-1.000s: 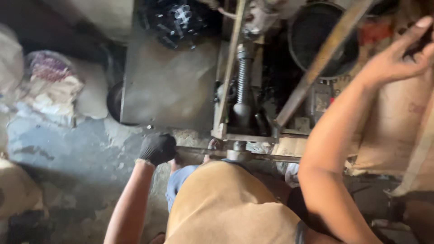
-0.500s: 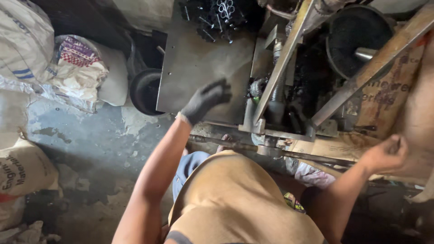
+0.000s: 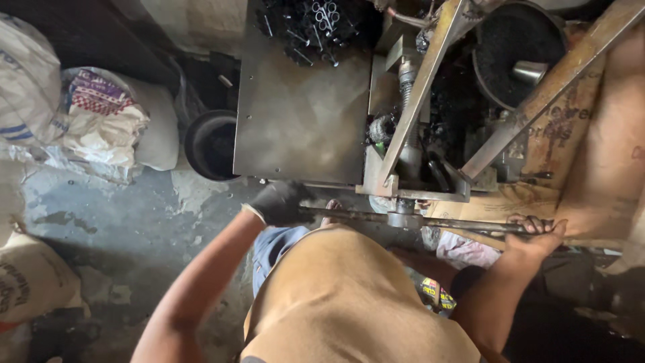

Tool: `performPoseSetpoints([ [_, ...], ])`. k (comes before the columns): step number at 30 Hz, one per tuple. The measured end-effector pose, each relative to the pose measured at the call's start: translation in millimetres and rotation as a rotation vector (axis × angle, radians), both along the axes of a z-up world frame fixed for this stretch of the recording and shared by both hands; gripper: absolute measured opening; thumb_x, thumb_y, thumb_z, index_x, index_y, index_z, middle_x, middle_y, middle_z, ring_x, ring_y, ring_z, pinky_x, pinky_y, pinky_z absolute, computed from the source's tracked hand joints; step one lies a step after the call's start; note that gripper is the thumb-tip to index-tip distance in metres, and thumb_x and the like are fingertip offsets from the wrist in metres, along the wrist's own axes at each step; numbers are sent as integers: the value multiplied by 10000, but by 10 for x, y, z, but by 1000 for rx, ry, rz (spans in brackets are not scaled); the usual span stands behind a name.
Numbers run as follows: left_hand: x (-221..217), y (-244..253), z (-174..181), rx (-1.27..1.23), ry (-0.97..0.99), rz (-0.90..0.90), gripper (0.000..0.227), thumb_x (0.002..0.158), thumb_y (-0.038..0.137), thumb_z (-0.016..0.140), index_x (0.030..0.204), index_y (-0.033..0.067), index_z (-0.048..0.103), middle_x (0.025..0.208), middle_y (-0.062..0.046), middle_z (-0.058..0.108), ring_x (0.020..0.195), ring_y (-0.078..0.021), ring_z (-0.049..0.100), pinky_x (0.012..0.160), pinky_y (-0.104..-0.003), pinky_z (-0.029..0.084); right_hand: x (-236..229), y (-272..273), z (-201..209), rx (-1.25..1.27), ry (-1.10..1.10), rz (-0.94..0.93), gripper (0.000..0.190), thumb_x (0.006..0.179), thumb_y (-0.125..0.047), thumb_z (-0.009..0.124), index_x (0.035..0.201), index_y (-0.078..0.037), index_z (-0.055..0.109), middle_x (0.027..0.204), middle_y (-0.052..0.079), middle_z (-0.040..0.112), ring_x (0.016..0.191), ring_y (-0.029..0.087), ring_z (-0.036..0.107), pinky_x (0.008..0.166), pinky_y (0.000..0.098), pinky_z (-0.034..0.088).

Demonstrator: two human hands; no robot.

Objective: The person operates a manual press machine by placing a metal die into the press, pulling a lever to activate the press, and then removing the die. This process is repeated multiple times throughout the video.

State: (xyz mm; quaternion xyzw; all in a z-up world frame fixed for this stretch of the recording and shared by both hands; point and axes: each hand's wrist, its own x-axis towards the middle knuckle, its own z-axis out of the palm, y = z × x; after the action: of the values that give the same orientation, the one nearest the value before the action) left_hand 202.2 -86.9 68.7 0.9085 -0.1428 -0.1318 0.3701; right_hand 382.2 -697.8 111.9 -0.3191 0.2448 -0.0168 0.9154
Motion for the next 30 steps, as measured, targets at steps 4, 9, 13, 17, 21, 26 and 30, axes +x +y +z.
performPoseSetpoints([
  [4, -113, -166, 21, 244, 102, 50, 281, 828, 401, 668, 764, 144, 763, 792, -138, 737, 765, -365, 716, 705, -506, 555, 95, 111, 106, -165, 153, -132, 604, 1053, -663, 407, 640, -223, 430, 530, -84, 342, 444, 105, 322, 607, 330, 403],
  [9, -81, -102, -238, 234, 151, -11, 289, 792, 396, 649, 739, 139, 771, 756, -150, 721, 721, -379, 712, 675, -518, 548, 62, 232, 261, -141, 122, -154, 628, 1090, -675, 341, 655, -227, 412, 567, -86, 369, 464, 101, 323, 615, 322, 377],
  [13, -56, -239, -773, 210, 194, -31, 350, 841, 438, 613, 755, 145, 782, 793, -168, 727, 769, -405, 705, 695, -534, 542, -6, 47, 437, -268, 41, -193, 557, 1107, -558, 342, 659, -230, 378, 613, -88, 400, 487, 106, 330, 612, 313, 354],
  [17, 75, -589, -1425, 248, 268, 3, 366, 886, 442, 585, 808, 148, 789, 858, -167, 741, 830, -398, 716, 746, -525, 548, -77, -119, 734, -201, -216, 100, 592, 1148, -604, 287, 749, -205, 467, 655, -35, 474, 575, 156, 442, 741, 377, 425],
  [21, 135, -1054, -1555, 288, 194, 103, 327, 771, 394, 665, 978, 169, 782, 1006, -156, 757, 976, -367, 711, 818, -490, 550, -473, 235, 983, -289, -518, 137, 641, 1174, -599, 283, 785, -148, 519, 668, 10, 520, 627, 192, 486, 753, 389, 441],
  [26, 328, -805, -691, -251, 190, -84, 540, 826, 444, 748, 1217, 74, 698, 1117, -203, 721, 993, -360, 678, 884, -452, 519, -1224, 1692, 1080, -700, -757, 407, 768, 1097, -689, 308, 790, -63, 627, 665, 67, 592, 667, 233, 563, 729, 422, 488],
  [30, 351, -127, 101, -571, 298, 56, 241, 941, 224, 700, 1116, 63, 741, 1053, -110, 790, 935, -165, 709, 898, -333, 547, -1293, 3018, 973, -942, -626, 1180, 391, 900, -338, 780, 1103, -9, 719, 806, 59, 529, 736, 122, 481, 665, 306, 403],
])
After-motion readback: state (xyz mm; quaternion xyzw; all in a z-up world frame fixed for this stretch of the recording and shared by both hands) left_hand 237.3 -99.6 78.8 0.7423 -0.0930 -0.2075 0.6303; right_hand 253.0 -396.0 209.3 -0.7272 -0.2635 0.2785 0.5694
